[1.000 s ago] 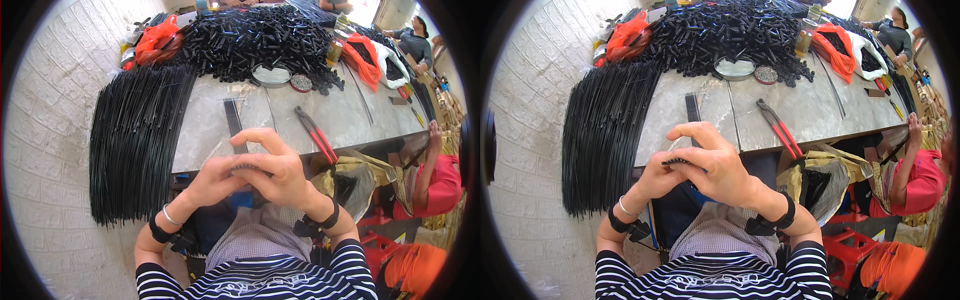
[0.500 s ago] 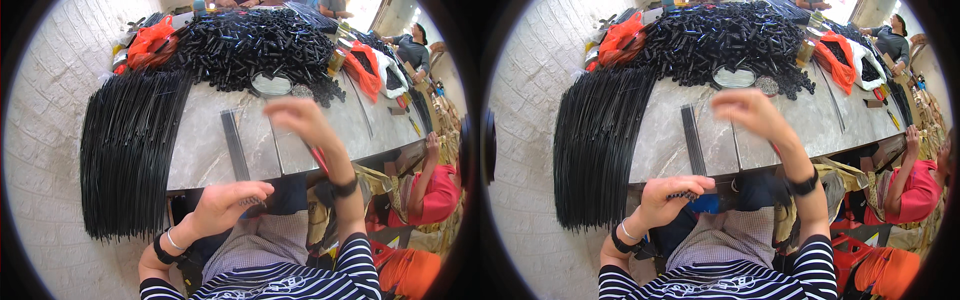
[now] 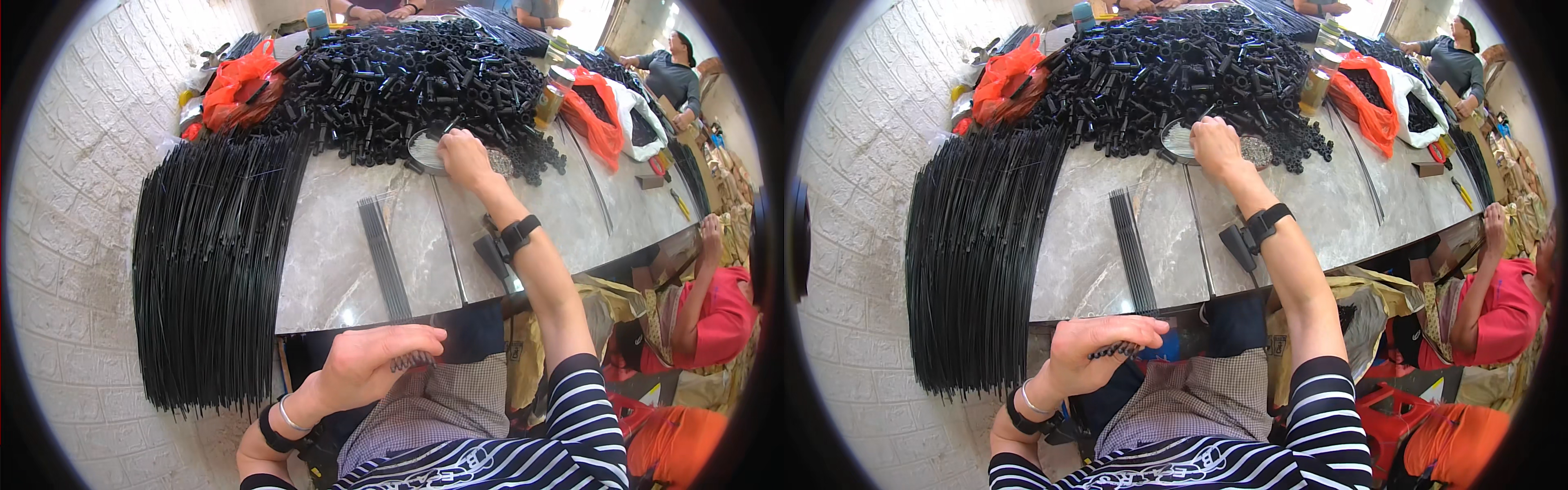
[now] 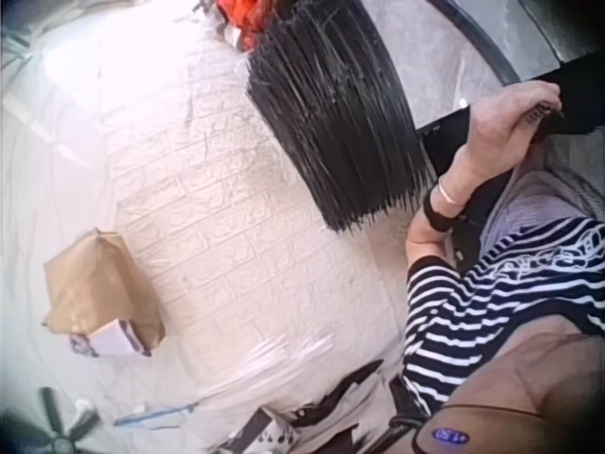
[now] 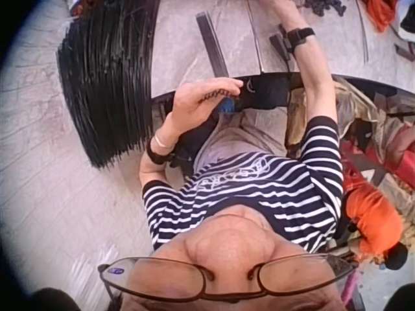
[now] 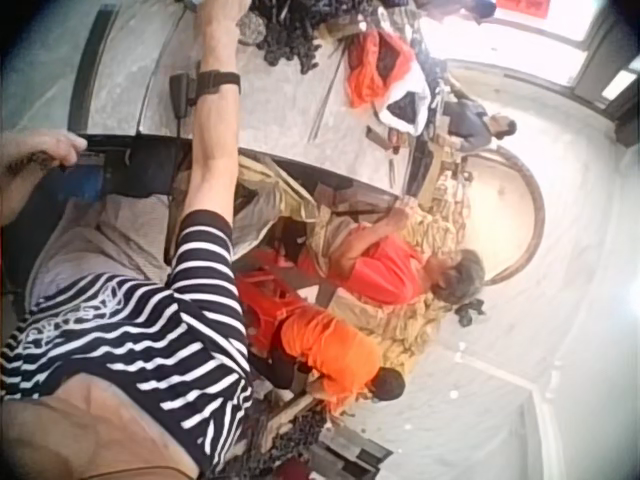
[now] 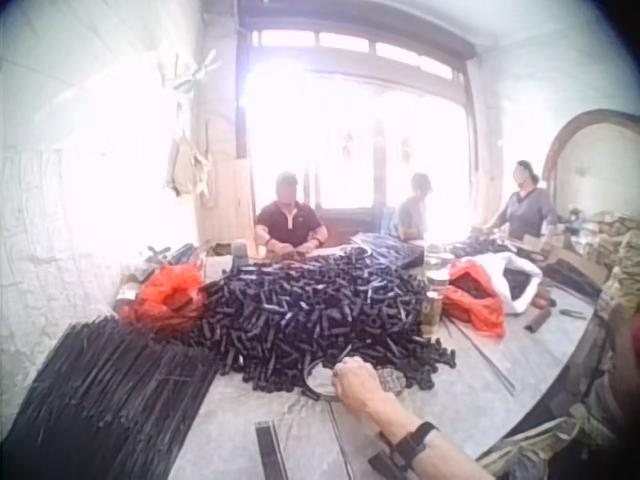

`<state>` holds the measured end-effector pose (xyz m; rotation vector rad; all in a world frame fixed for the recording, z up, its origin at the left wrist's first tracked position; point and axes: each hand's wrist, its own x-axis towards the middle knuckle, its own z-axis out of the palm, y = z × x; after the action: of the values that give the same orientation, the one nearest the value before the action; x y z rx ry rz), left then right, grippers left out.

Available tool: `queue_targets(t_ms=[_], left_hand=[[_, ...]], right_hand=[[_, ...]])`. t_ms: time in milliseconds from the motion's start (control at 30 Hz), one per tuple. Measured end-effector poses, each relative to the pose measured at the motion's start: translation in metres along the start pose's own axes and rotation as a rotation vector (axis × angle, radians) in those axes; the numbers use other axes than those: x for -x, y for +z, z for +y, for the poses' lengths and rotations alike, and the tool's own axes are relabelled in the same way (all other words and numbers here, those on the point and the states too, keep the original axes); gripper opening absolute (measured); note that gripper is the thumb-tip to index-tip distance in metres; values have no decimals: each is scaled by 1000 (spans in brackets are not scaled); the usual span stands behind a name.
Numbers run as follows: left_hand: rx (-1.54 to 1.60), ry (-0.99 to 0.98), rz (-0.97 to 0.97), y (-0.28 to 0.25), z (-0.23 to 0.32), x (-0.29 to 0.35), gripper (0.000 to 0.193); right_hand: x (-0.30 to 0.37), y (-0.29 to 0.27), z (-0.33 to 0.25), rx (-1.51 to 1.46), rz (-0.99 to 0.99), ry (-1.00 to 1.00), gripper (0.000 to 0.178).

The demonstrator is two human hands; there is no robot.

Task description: Assembling the frame and spokes of an umbrella by attaching plastic and metal components.

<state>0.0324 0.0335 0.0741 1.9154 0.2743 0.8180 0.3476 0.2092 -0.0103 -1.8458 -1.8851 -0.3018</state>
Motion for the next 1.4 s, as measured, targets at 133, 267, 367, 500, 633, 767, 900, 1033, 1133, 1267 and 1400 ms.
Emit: queue_targets(t_ms=[133,267,367,500,633,767,900,1033,1133,1267,1400], left_hand=[[12,-47,32,1,3,1,24],[23,-73,52,7,7,3,18],[-68,-28,75,8,7,1,15],[-65,-65,98,7,6,5,16],[-53,-12,134,9,1,1,16],[-67,-56,123,9,1,3,17],[-46,-56,121,12,0,5,18],[-29,-40,136,13,-3,7,19],[-12,-6,144,13,-2,6,19],[-21,-14,146,11,-2,5,18],[-41,17,158,11,-4,5,19]], right_hand=[[1,-8,0,-195,36,109,13],[8,-29,-1,-280,49,92,13],[19,-65,-20,-506,85,147,15],[69,-147,-75,-799,6,49,9],[127,-220,-118,-663,37,-221,9],[158,-242,-139,-445,107,-365,20],[169,-242,-151,-349,130,-352,31],[168,-244,-154,-356,129,-380,33],[167,-245,-156,-343,124,-385,33],[166,-244,-156,-352,126,-391,33],[165,-243,-158,-371,121,-388,32]])
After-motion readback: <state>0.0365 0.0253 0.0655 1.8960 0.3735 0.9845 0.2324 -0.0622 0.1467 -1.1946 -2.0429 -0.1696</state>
